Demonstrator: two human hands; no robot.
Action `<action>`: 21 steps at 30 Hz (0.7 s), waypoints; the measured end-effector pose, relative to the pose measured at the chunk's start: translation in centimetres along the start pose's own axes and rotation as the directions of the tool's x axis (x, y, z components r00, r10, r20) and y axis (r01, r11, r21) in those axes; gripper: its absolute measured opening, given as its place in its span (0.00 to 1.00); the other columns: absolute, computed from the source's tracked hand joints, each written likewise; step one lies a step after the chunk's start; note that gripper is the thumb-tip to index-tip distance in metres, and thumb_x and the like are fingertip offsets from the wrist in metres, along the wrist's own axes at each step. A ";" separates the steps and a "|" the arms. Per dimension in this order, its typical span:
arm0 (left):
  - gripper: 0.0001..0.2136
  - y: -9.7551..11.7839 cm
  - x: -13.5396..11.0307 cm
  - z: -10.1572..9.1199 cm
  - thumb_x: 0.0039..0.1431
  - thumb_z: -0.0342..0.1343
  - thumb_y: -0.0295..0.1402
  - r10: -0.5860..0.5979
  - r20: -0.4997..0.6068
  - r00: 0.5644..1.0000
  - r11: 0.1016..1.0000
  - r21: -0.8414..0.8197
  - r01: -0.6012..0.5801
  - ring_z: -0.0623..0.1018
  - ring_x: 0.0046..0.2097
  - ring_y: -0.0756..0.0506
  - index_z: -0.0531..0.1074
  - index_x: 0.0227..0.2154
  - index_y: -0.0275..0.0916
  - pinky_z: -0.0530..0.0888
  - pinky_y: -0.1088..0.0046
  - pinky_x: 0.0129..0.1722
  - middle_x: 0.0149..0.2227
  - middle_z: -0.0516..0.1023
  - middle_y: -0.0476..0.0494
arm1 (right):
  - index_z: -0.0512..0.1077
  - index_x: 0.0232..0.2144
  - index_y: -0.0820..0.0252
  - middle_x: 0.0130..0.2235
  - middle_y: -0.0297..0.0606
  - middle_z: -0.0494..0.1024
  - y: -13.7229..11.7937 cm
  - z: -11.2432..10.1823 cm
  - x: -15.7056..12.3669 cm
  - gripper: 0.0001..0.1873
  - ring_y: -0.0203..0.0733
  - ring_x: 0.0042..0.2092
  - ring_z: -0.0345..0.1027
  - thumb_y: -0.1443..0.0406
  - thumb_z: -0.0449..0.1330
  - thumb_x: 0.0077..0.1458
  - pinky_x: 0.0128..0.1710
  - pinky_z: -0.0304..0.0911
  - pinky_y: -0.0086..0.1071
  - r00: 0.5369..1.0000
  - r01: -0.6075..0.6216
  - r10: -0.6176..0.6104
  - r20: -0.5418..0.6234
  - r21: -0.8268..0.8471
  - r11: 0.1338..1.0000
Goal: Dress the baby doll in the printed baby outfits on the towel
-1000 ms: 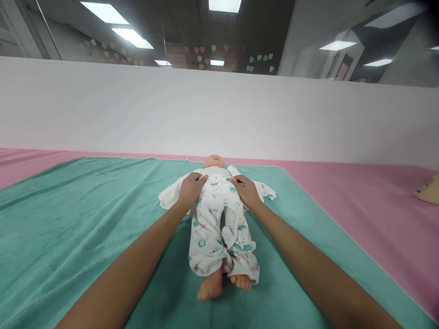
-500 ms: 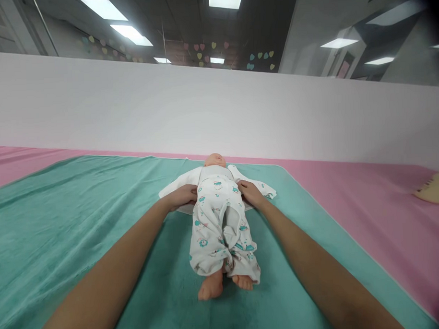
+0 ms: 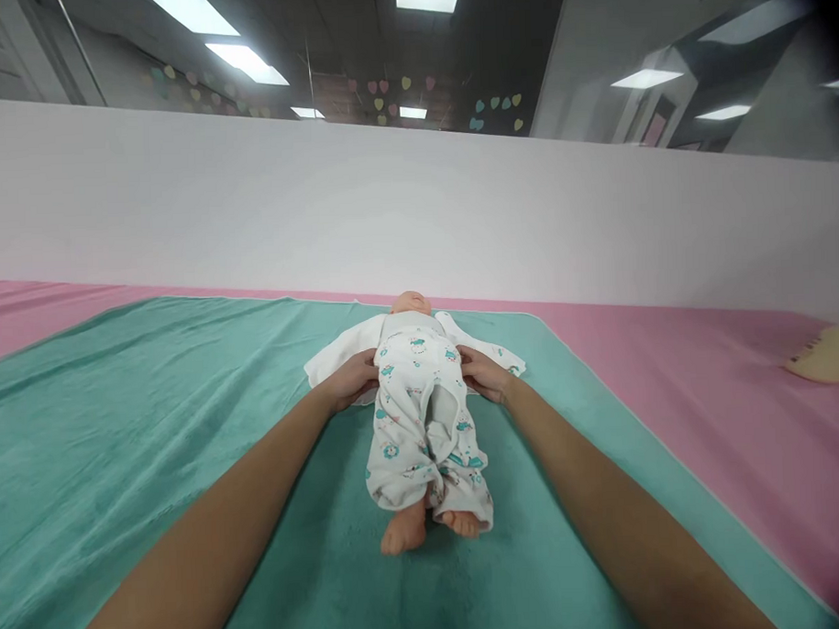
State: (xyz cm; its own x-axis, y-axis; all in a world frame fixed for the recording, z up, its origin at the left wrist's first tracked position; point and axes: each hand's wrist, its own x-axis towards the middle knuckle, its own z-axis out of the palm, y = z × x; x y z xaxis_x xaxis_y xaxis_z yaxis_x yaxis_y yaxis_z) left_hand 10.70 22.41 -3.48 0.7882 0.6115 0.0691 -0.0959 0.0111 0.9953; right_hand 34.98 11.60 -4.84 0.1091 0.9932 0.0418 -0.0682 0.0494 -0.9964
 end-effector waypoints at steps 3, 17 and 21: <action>0.17 -0.2 0.0 0.1 0.41 0.60 0.27 0.011 -0.052 0.999 0.997 -0.079 -0.015 0.77 0.42 0.42 0.72 0.38 0.36 0.73 0.67 0.41 0.39 0.78 0.40 | 0.64 0.28 0.58 0.29 0.27 0.73 0.3 0.2 0.2 0.14 0.34 0.31 0.66 0.70 0.61 0.35 0.33 0.60 0.27 1.000 0.010 -0.009 -0.012 0.064 0.998; 0.15 -0.2 0.3 1.5 0.43 0.62 0.31 0.025 -0.058 0.998 0.984 -0.176 -0.035 0.78 0.41 0.41 0.73 0.37 0.35 0.74 0.65 0.41 0.36 0.79 0.39 | 0.69 0.34 0.59 0.31 0.34 0.76 0.6 0.4 0.2 0.12 0.37 0.32 0.69 0.65 0.62 0.43 0.31 0.64 0.31 1.000 0.001 0.002 -0.023 0.162 0.987; 0.16 0.1 0.0 2.1 0.41 0.62 0.29 0.016 -0.103 0.995 0.980 -0.195 -0.036 0.78 0.41 0.40 0.74 0.37 0.35 0.74 0.64 0.40 0.35 0.80 0.40 | 0.69 0.33 0.59 0.31 0.34 0.76 0.8 0.9 0.3 0.15 0.40 0.35 0.70 0.67 0.65 0.39 0.34 0.63 0.31 0.999 0.042 -0.035 -0.039 0.178 0.983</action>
State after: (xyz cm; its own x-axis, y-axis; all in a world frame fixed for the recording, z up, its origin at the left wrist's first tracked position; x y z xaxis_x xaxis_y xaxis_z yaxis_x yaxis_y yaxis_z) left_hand 11.97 20.71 -3.24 0.7196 0.6901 0.0773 -0.2406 0.1433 0.9600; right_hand 34.03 12.03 -5.52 0.1502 0.9859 0.0740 -0.2391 0.1088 -0.9649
